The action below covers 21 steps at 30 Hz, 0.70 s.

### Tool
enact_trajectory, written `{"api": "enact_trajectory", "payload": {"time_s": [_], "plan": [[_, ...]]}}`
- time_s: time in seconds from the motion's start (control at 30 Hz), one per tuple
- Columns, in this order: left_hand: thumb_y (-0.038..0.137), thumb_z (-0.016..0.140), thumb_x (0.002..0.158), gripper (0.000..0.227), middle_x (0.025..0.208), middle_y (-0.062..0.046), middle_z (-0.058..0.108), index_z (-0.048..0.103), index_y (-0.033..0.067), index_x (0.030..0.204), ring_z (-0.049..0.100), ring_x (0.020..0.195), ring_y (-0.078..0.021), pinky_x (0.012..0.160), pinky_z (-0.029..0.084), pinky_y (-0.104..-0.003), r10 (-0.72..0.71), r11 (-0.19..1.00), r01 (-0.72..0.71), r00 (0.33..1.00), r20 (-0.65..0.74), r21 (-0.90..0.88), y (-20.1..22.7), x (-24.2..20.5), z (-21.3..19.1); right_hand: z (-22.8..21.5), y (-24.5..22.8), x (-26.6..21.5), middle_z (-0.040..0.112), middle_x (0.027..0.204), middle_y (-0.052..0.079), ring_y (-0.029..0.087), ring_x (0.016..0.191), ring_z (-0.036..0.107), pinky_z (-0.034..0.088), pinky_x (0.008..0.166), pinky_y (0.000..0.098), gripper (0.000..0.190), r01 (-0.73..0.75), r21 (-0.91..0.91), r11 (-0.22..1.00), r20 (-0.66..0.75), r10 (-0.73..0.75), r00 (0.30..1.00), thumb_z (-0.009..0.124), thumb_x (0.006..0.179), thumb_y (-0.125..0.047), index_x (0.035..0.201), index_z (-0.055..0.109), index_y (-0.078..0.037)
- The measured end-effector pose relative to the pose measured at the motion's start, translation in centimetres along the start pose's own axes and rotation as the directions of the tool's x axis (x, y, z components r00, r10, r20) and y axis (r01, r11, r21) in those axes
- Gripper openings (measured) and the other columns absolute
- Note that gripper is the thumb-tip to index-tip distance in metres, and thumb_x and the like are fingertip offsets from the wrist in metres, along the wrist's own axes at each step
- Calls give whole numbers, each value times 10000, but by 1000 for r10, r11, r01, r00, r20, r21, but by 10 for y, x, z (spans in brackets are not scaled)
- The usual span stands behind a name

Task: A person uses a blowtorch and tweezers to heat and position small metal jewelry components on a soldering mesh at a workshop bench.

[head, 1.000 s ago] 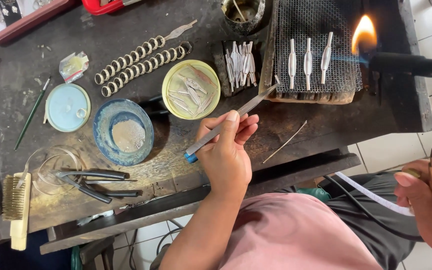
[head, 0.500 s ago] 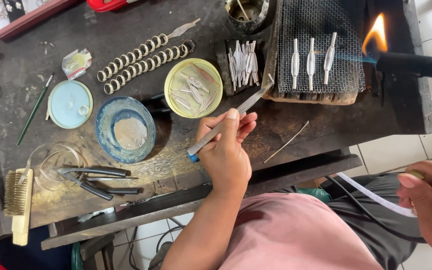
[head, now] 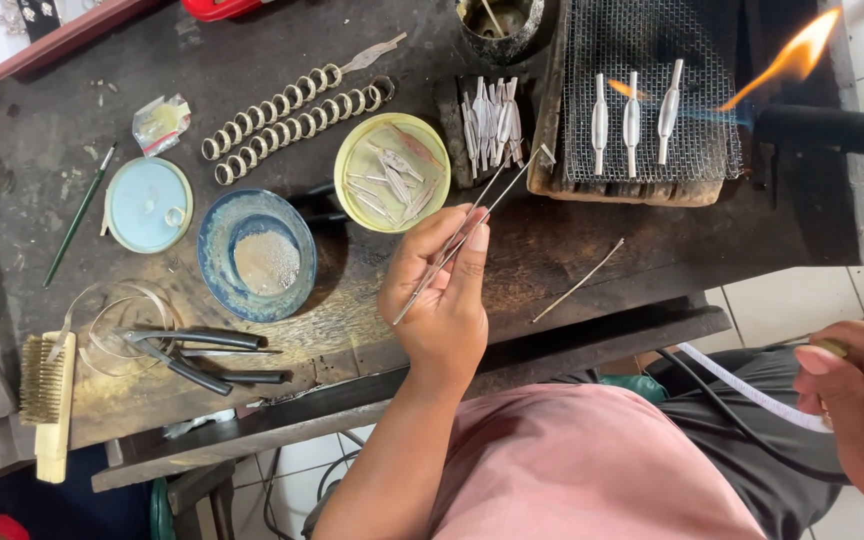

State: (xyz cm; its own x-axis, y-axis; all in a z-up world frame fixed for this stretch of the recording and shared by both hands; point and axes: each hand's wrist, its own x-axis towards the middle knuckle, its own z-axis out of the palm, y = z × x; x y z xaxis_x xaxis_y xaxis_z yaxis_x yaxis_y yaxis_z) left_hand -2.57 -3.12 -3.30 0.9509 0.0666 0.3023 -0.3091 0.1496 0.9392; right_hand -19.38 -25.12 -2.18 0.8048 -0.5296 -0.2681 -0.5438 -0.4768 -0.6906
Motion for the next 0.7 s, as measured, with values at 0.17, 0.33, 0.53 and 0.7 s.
{"api": "enact_trajectory", "payload": {"time_s": [0.17, 0.33, 0.53, 0.7], "plan": [[-28, 583, 826, 171, 984, -144, 579, 542, 14, 986, 640, 872, -212, 810, 566, -279, 155, 972, -171, 982, 107, 163, -2, 3, 4, 1, 6, -3, 479, 502, 138, 205, 478, 463, 358, 496, 295, 337, -20, 15, 1000, -27, 21, 999, 453, 946, -149, 696, 521, 67], [-31, 604, 814, 170, 966, -136, 589, 550, 18, 968, 651, 836, -197, 767, 576, -258, 205, 942, -234, 969, 140, 242, -2, 3, 5, 1, 6, -3, 462, 499, 115, 195, 472, 444, 343, 489, 291, 377, -4, 2, 1000, -27, 4, 1000, 445, 951, -183, 658, 500, 48], [-31, 599, 817, 172, 961, -144, 588, 547, 20, 972, 647, 831, -194, 766, 575, -264, 221, 922, -254, 965, 143, 292, 1, 1, 2, 2, 7, -3, 479, 511, 125, 199, 490, 461, 356, 503, 291, 352, 4, 4, 1000, -35, -4, 999, 455, 950, -174, 696, 524, 59], [-14, 588, 821, 130, 907, -143, 601, 549, 1, 944, 635, 830, -196, 725, 575, -256, 220, 931, -230, 973, 68, 284, 3, 3, 2, 4, 15, -3, 465, 520, 130, 198, 491, 445, 345, 509, 287, 348, -6, 32, 999, -42, 7, 999, 448, 965, -181, 721, 508, 60]]}}
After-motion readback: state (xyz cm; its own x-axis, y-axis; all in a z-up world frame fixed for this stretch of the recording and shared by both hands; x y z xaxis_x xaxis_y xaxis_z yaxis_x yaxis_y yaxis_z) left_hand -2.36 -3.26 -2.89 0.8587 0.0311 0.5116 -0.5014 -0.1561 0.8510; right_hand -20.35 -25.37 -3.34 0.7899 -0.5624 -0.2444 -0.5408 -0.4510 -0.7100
